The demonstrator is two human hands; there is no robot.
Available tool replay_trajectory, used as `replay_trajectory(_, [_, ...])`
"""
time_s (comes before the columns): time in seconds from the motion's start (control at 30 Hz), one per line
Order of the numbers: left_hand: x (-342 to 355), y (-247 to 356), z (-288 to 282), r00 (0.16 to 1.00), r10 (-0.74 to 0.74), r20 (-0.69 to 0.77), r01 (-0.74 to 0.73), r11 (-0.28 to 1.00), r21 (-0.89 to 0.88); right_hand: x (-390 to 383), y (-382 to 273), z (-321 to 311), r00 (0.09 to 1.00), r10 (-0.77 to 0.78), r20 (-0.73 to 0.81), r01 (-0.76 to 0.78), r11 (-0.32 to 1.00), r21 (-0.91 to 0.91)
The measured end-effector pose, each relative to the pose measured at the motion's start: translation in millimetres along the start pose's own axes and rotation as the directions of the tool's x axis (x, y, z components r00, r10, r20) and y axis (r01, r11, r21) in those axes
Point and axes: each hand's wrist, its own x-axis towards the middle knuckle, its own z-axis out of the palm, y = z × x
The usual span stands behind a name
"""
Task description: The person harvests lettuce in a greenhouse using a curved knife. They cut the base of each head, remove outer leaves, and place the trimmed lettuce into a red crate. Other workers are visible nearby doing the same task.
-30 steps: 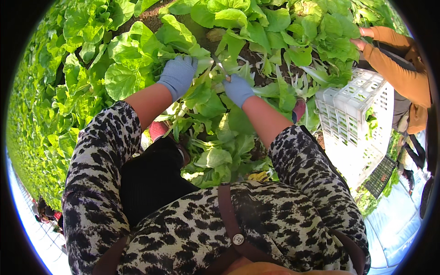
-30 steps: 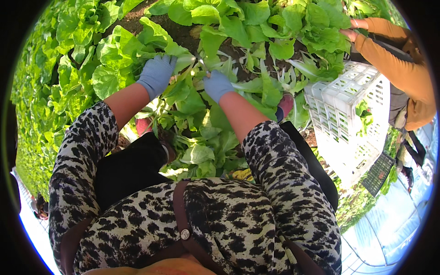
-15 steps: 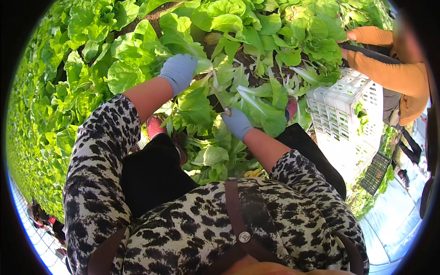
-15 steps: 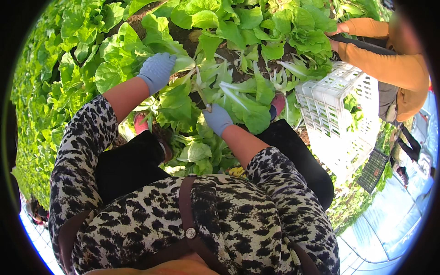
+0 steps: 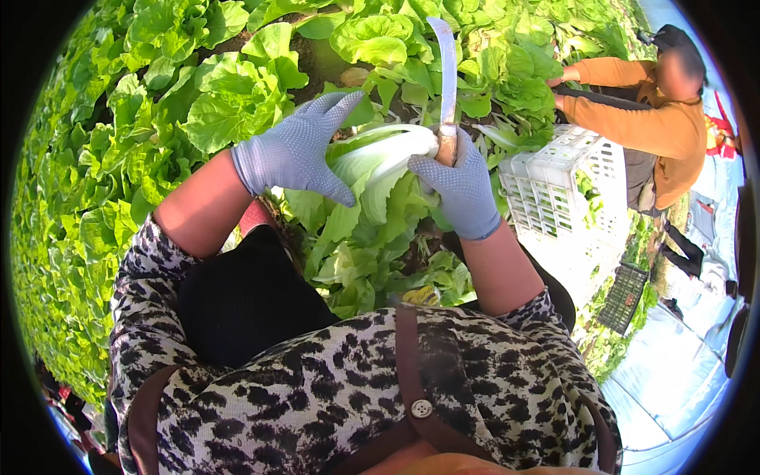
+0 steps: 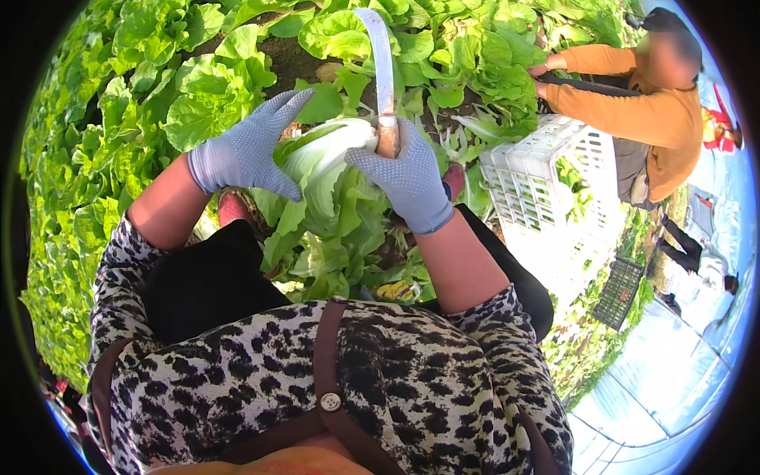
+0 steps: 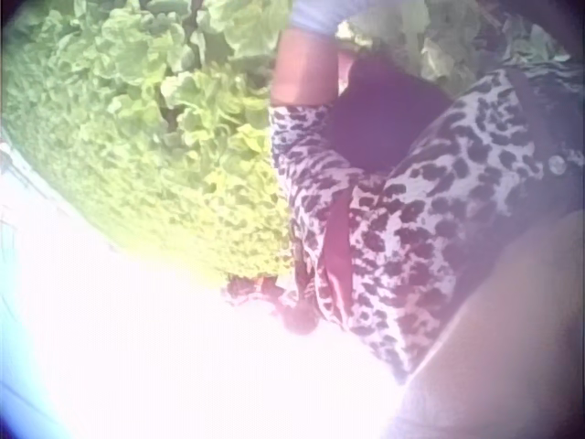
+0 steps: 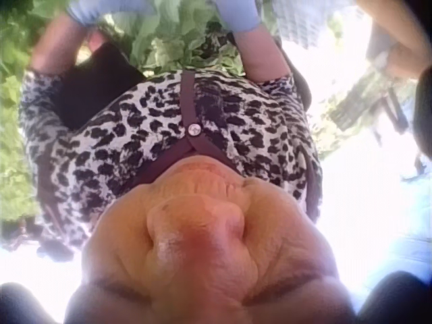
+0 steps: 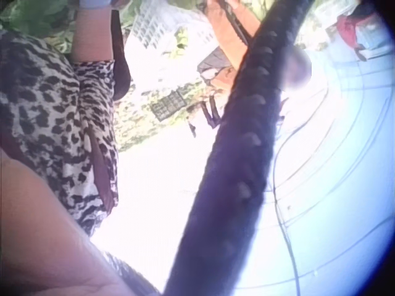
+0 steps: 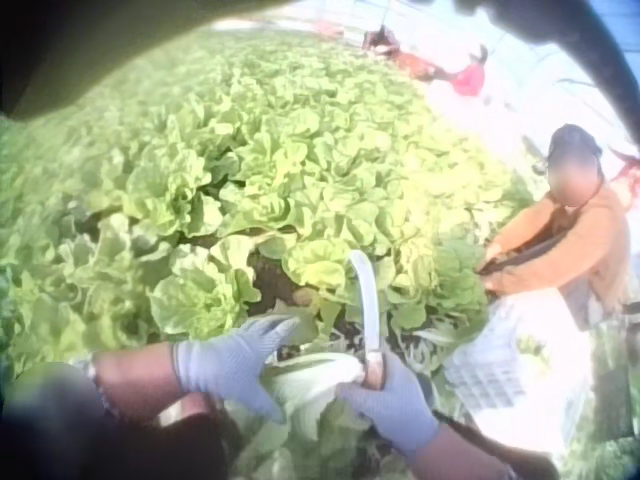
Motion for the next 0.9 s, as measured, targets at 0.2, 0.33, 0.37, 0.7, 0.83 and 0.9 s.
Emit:
replay_trajectory(0.2, [2, 15, -5, 0.902, -0.008, 0.432, 0.266, 0.798, -0.541, 3, 1, 29, 0.995, 0.020, 0.095, -0.049, 0.947, 0.316])
replay_trajectory(0.33, [4, 10, -39, 0.868, -0.242, 0.435, 0.191, 0.969, 0.158, 33, 27, 19, 0.995, 0.071, 0.071, -0.075, 0.995, 0.065])
replay_trajectory(0.37, [5, 5, -47, 0.853, -0.331, 0.404, 0.141, 0.891, 0.432, 42, 38, 21, 0.990, 0.065, 0.127, -0.044, 0.986, -0.160])
replay_trajectory(0.7, [15, -108, -4, 0.759, -0.576, 0.304, 0.036, 0.503, 0.863, 147, 184, 134, 0.800, 0.024, 0.599, 0.496, 0.534, -0.685])
replay_trajectory(0.83, [-29, -140, 5, 0.747, -0.624, 0.231, 0.178, 0.521, 0.835, 156, 198, 135, 0.903, 0.182, 0.390, 0.146, 0.723, -0.675])
replay_trajectory(0.9, [-51, -141, 17, 0.777, -0.605, 0.174, 0.278, 0.578, 0.767, 149, 193, 139, 0.909, 0.256, 0.330, 0.003, 0.786, -0.619])
